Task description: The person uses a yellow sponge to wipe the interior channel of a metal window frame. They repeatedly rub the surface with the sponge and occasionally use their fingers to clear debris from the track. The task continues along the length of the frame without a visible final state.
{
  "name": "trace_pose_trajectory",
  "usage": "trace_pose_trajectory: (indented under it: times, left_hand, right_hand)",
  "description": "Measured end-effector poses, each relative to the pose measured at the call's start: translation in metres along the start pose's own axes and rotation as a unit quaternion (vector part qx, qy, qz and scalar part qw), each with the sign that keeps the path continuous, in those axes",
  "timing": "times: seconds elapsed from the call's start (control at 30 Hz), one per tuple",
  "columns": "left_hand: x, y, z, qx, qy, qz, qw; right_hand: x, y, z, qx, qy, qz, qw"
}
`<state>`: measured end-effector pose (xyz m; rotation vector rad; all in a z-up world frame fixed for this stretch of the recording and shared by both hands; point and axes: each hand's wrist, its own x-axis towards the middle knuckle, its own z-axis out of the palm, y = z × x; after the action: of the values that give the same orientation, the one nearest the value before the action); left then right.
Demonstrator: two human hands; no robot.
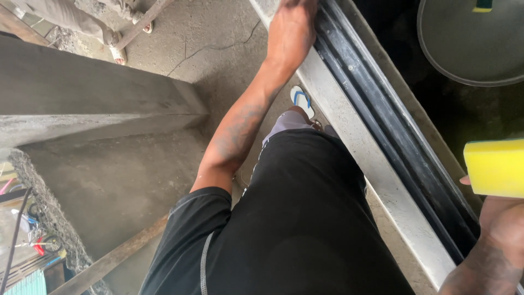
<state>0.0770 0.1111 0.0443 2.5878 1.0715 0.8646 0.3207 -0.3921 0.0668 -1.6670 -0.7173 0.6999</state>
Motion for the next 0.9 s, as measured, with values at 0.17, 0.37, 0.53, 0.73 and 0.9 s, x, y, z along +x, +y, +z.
trace_pose_trajectory:
  times: [0.17,0.37,0.53,0.73,0.9]
  left_hand:
    - [-0.002,-0.012,0.032,0.066,-0.003,-0.042,0.997]
    - [-0.012,0.035,-0.004,-0.09,0.005,0.021,0.996]
    - [-0.011,0.004,0.02,-0.037,0.03,-0.041,0.998]
    - [-0.015,0.025,0.004,-0.191,-0.024,0.016,0.981]
    - [-0.018,0.029,0.006,-0.181,0.014,0.035,0.983]
  right_hand:
    - [-0.001,0.004,-0.002,-0.023,0.007,0.026,0.999]
    - [-0.003,0.003,-0.001,-0.015,0.005,0.021,1.0]
    - [-0.001,-0.002,0.004,-0.008,0.012,0.013,1.0]
    - [0.007,-0.017,0.01,0.008,0.017,0.021,1.0]
    - [0.012,-0.04,0.024,-0.004,0.042,0.025,0.999]
